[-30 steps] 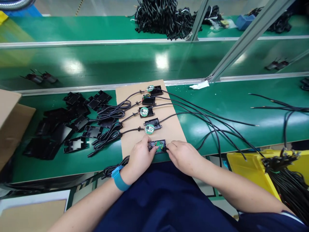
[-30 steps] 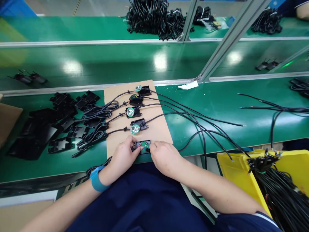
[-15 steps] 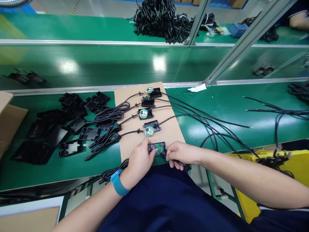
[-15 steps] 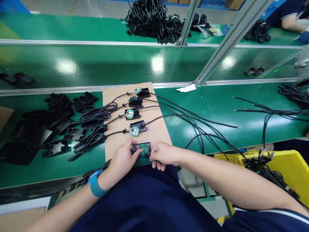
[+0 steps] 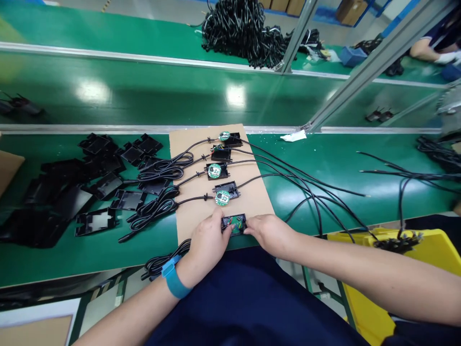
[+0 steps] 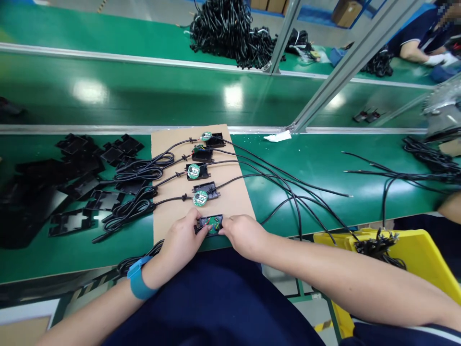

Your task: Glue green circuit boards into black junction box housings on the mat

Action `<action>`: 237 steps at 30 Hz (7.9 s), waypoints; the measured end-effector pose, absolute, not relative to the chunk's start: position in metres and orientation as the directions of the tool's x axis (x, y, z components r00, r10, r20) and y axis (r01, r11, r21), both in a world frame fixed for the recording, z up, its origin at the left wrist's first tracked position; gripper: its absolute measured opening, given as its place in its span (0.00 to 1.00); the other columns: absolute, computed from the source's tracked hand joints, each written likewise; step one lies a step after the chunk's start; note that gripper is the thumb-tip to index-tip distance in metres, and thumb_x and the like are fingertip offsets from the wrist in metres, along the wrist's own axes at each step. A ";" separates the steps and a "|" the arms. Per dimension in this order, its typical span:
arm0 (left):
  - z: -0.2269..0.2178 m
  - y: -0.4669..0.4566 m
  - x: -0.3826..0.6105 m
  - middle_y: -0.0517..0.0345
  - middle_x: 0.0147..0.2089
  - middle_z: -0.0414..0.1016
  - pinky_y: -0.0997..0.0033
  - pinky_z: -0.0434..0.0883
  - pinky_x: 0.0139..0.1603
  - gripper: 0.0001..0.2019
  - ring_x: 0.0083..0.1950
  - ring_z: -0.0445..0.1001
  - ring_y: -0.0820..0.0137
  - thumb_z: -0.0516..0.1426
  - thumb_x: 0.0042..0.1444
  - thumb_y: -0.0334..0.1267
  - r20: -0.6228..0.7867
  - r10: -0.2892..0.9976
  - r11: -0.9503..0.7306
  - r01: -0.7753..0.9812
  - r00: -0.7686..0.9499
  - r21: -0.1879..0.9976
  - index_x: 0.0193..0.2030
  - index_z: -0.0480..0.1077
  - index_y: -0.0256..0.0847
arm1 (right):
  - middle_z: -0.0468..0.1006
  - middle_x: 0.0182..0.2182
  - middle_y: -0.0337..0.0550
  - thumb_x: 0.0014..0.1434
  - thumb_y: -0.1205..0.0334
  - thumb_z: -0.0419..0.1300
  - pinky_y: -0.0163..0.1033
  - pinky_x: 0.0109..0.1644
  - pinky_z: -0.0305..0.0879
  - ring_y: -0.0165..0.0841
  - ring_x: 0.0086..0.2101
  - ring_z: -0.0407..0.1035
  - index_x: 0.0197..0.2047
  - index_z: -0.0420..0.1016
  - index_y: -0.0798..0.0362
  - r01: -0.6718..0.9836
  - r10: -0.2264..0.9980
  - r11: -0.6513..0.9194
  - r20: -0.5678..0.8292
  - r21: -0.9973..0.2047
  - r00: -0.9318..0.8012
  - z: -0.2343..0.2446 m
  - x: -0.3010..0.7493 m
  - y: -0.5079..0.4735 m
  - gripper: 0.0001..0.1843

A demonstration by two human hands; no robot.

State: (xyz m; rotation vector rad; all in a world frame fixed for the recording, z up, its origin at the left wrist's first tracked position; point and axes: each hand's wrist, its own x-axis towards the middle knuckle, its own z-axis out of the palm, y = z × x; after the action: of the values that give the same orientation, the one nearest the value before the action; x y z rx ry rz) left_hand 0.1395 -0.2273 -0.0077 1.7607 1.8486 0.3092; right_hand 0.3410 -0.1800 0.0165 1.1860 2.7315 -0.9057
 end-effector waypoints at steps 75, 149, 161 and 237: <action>0.014 -0.222 0.113 0.54 0.33 0.74 0.67 0.65 0.35 0.10 0.33 0.73 0.66 0.46 0.67 0.31 -0.379 0.873 -0.128 0.894 0.307 0.429 0.35 0.65 0.42 | 0.67 0.62 0.66 0.67 0.66 0.56 0.55 0.57 0.65 0.49 0.58 0.62 0.67 0.68 0.55 0.414 0.472 0.849 0.119 -0.328 -0.874 -0.015 0.343 -0.188 0.26; 0.002 -0.141 0.104 0.61 0.29 0.72 0.69 0.62 0.33 0.13 0.31 0.71 0.67 0.64 0.56 0.43 -0.115 0.992 0.100 0.859 -0.049 0.503 0.31 0.65 0.42 | 0.77 0.31 0.44 0.69 0.64 0.53 0.39 0.36 0.60 0.33 0.31 0.70 0.36 0.77 0.55 0.551 0.599 0.770 0.067 -0.323 -0.798 0.012 0.332 -0.110 0.13; 0.003 -0.143 0.118 0.54 0.34 0.79 0.67 0.66 0.37 0.09 0.38 0.78 0.61 0.63 0.59 0.41 -0.210 0.970 0.203 0.891 -0.126 0.405 0.42 0.71 0.39 | 0.77 0.37 0.48 0.68 0.69 0.52 0.39 0.40 0.63 0.36 0.36 0.71 0.43 0.75 0.57 0.607 0.591 0.738 -0.152 -0.295 -0.792 0.019 0.320 -0.106 0.09; -0.001 -0.162 0.078 0.54 0.38 0.80 0.68 0.72 0.43 0.09 0.39 0.78 0.66 0.52 0.65 0.32 0.002 0.973 -0.187 0.785 0.231 0.590 0.41 0.74 0.41 | 0.74 0.49 0.55 0.67 0.63 0.58 0.47 0.55 0.65 0.42 0.48 0.63 0.59 0.72 0.58 0.482 0.547 0.792 0.083 -0.375 -0.833 -0.011 0.308 -0.095 0.18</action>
State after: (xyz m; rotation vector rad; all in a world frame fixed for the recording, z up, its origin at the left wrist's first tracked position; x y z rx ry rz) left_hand 0.0779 -0.1623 -0.0008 2.0377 1.6104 0.5280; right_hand 0.3078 -0.0949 -0.0109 0.9137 3.1502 -0.5744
